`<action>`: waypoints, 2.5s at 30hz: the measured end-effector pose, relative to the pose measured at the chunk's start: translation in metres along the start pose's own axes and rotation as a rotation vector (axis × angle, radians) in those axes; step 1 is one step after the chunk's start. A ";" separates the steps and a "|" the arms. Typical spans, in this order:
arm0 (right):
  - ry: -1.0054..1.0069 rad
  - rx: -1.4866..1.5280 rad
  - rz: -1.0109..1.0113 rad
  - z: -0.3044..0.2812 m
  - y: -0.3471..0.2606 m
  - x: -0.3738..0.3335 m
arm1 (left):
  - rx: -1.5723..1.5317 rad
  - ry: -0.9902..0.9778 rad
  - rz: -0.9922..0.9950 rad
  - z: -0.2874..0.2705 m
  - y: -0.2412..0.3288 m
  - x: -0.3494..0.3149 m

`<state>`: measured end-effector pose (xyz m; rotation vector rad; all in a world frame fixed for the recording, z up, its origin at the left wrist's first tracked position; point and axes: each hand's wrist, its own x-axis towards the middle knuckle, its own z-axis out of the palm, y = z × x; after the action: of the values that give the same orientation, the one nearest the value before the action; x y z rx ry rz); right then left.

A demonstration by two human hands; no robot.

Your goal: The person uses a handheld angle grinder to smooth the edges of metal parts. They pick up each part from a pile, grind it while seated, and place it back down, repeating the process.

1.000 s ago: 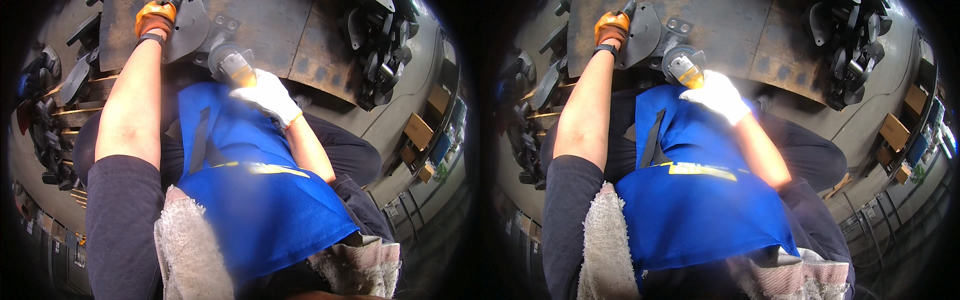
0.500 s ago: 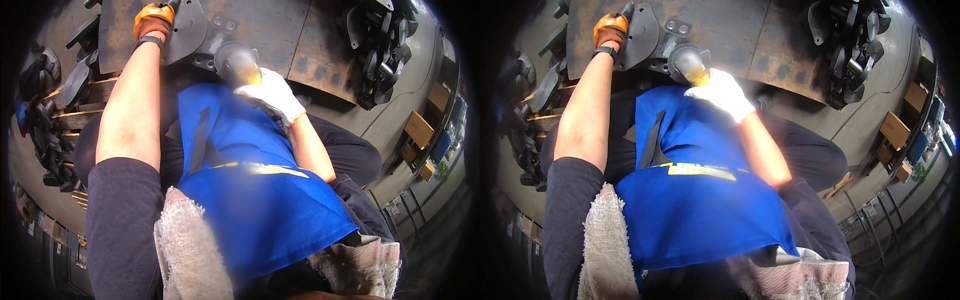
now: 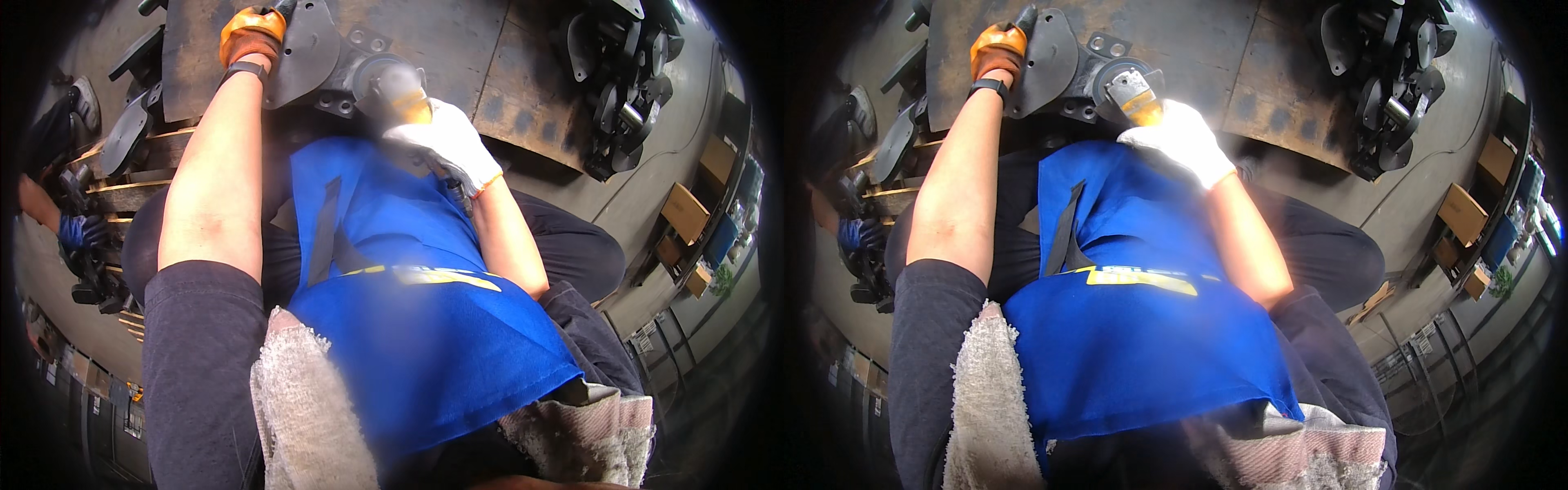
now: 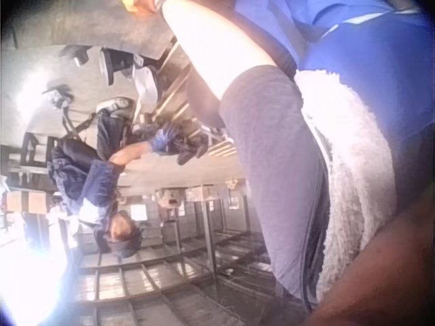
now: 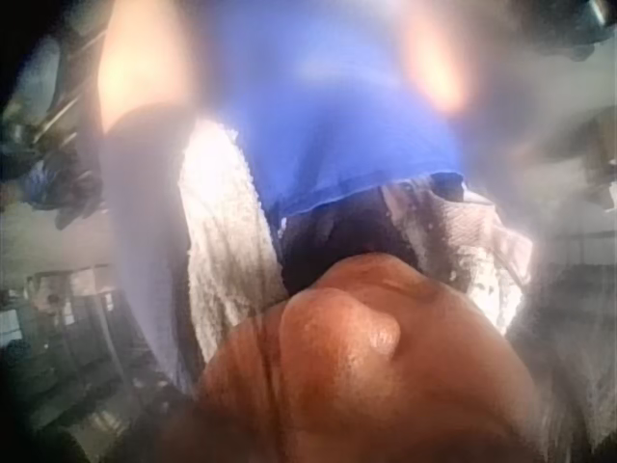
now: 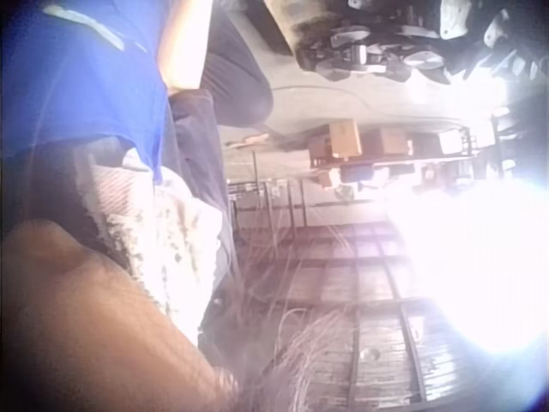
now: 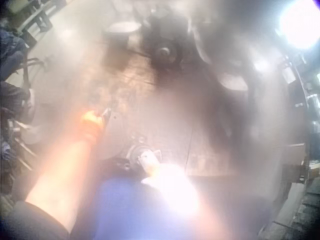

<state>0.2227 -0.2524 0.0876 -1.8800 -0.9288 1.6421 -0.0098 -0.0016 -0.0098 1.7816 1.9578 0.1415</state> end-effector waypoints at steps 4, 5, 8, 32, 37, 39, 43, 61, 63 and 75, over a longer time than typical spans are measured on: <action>0.008 0.021 0.015 -0.003 0.000 -0.004 | -0.010 0.005 -0.033 -0.005 0.008 -0.006; 0.004 -0.005 0.021 -0.004 -0.001 -0.003 | -0.012 0.012 -0.029 -0.003 0.006 -0.006; -0.005 -0.036 0.015 -0.006 -0.008 0.002 | 0.013 0.038 0.021 0.004 -0.005 0.000; 0.038 -0.122 0.024 -0.003 0.006 -0.004 | 0.050 0.009 -0.013 -0.004 0.006 -0.002; 0.031 -0.142 0.003 -0.004 0.004 0.001 | 0.067 0.058 0.116 0.013 -0.017 0.011; -0.002 -0.151 0.010 -0.002 -0.013 -0.002 | 0.046 0.006 0.080 0.005 -0.012 0.009; 0.001 -0.103 0.043 0.002 0.000 -0.006 | 0.102 0.046 0.060 0.011 -0.014 0.012; -0.030 -0.214 -0.030 0.003 -0.003 -0.013 | 0.061 0.048 0.028 0.005 -0.006 0.007; -0.037 -0.244 -0.089 0.010 -0.005 -0.013 | 0.066 0.028 0.117 0.008 -0.016 0.016; -0.048 -0.158 0.040 0.001 -0.003 -0.017 | 0.103 0.059 0.146 0.013 -0.014 0.009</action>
<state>0.2200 -0.2635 0.1009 -1.9822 -1.0758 1.6874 -0.0179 0.0022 -0.0292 2.0088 1.9062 0.1458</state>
